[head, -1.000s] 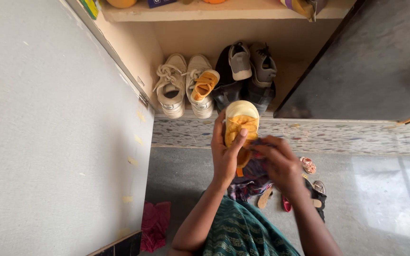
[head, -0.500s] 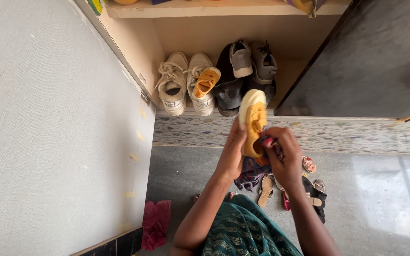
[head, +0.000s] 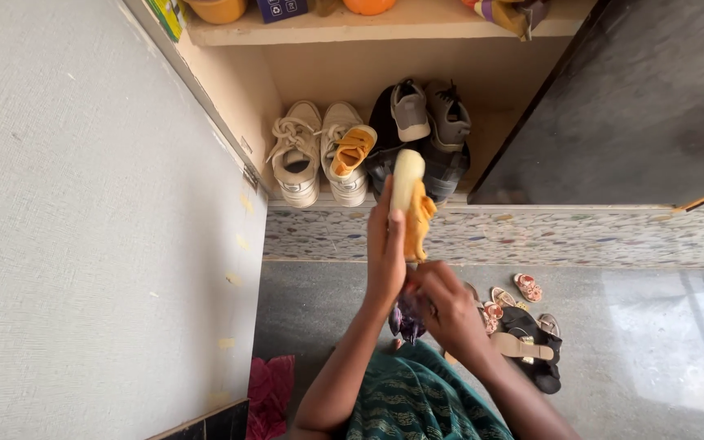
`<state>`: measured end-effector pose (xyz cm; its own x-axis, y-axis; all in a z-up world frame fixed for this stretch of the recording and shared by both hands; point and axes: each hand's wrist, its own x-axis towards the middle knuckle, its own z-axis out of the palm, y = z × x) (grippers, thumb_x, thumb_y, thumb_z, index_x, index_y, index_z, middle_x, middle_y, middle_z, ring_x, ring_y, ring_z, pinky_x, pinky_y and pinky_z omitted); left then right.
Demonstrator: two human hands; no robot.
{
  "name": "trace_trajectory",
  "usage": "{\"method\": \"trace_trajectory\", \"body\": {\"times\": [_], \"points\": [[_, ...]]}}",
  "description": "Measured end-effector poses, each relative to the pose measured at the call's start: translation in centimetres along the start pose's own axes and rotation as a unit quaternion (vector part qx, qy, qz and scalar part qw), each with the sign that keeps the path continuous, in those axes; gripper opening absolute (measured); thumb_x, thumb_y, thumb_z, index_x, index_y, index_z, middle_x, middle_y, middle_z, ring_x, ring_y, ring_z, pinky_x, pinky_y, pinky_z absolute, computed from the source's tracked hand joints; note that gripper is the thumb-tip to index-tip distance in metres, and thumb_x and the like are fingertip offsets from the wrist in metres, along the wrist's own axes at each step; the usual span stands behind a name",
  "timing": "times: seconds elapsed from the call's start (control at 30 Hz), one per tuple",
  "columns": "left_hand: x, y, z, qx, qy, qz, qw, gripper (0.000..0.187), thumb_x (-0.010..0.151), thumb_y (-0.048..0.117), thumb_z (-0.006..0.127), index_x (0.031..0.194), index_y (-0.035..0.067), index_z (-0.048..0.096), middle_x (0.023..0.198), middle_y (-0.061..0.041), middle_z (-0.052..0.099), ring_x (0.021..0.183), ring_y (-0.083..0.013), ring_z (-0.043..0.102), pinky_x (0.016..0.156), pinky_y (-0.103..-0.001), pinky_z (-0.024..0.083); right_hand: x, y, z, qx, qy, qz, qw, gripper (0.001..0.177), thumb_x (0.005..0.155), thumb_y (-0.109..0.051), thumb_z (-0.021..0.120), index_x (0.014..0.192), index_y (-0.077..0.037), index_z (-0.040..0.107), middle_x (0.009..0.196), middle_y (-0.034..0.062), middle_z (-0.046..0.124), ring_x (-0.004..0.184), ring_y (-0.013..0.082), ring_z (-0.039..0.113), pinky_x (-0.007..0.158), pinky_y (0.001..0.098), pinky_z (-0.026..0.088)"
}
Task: The person wipes a white sneaker with a patterned cloth, then places it on a shelf. They then pick up a yellow sandal and wipe it with the same cloth. The person handles shoes one at a time, cleaning them and placing them back on the shelf.
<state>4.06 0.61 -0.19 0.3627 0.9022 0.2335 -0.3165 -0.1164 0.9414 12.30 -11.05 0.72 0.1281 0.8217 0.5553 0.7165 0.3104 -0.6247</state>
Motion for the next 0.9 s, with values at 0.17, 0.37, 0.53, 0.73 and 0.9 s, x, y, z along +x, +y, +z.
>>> {"method": "trace_trajectory", "body": {"times": [0.17, 0.37, 0.53, 0.73, 0.9], "points": [[-0.6, 0.9, 0.4, -0.027, 0.0, -0.094, 0.995, 0.08, 0.104, 0.055, 0.044, 0.166, 0.011, 0.016, 0.153, -0.016, 0.039, 0.135, -0.0207, 0.049, 0.107, -0.038, 0.048, 1.9, -0.9, -3.6, -0.055, 0.125, 0.02, 0.99, 0.041, 0.086, 0.014, 0.062, 0.123, -0.003, 0.067, 0.116, 0.0136, 0.061, 0.099, 0.0243, 0.067, 0.078, 0.0338, 0.059], [-1.3, 0.1, 0.5, -0.265, 0.022, -0.153, 0.952, 0.064, 0.111, 0.049, 0.041, 0.153, 0.002, 0.033, 0.125, -0.017, 0.053, 0.101, -0.0238, 0.057, 0.08, -0.038, 0.052, 1.0, 2.7, 2.3, -0.164, 0.121, -0.152, 0.967, 0.044, 0.077, 0.007, 0.075, 0.118, -0.007, 0.077, 0.122, 0.0167, 0.062, 0.081, 0.0247, 0.057, 0.066, 0.0398, 0.047], [0.0, -0.4, -0.9, -0.446, 0.06, -0.174, 0.876, 0.049, 0.113, 0.043, 0.036, 0.14, 0.004, 0.048, 0.122, -0.008, 0.063, 0.11, -0.0182, 0.064, 0.095, -0.036, 0.056, -2.9, 5.1, 3.0, -0.011, 0.189, 0.014, 0.982, 0.037, 0.085, 0.01, 0.067, 0.117, -0.009, 0.072, 0.127, 0.0107, 0.059, 0.107, 0.0265, 0.066, 0.085, 0.0363, 0.059], [-1.7, -2.3, 0.4, -0.478, 0.02, -0.226, 0.848, 0.053, 0.113, 0.048, 0.035, 0.136, 0.003, 0.052, 0.119, -0.014, 0.065, 0.104, -0.0233, 0.067, 0.089, -0.037, 0.057, -0.4, 4.8, 1.7, -0.138, 0.185, -0.198, 0.952, 0.025, 0.077, -0.005, 0.079, 0.101, -0.011, 0.074, 0.111, 0.0111, 0.064, 0.094, 0.0269, 0.063, 0.075, 0.0388, 0.053], [-1.9, -2.1, -0.6, -0.485, -0.086, -0.079, 0.867, 0.035, 0.123, 0.025, 0.041, 0.143, -0.002, 0.05, 0.132, -0.017, 0.063, 0.114, -0.0242, 0.064, 0.099, -0.038, 0.053, -0.4, 7.1, 3.1, -0.031, 0.21, -0.168, 0.963, 0.019, 0.082, 0.007, 0.072, 0.095, -0.006, 0.068, 0.113, 0.0122, 0.065, 0.097, 0.0237, 0.066, 0.076, 0.033, 0.055]]}}
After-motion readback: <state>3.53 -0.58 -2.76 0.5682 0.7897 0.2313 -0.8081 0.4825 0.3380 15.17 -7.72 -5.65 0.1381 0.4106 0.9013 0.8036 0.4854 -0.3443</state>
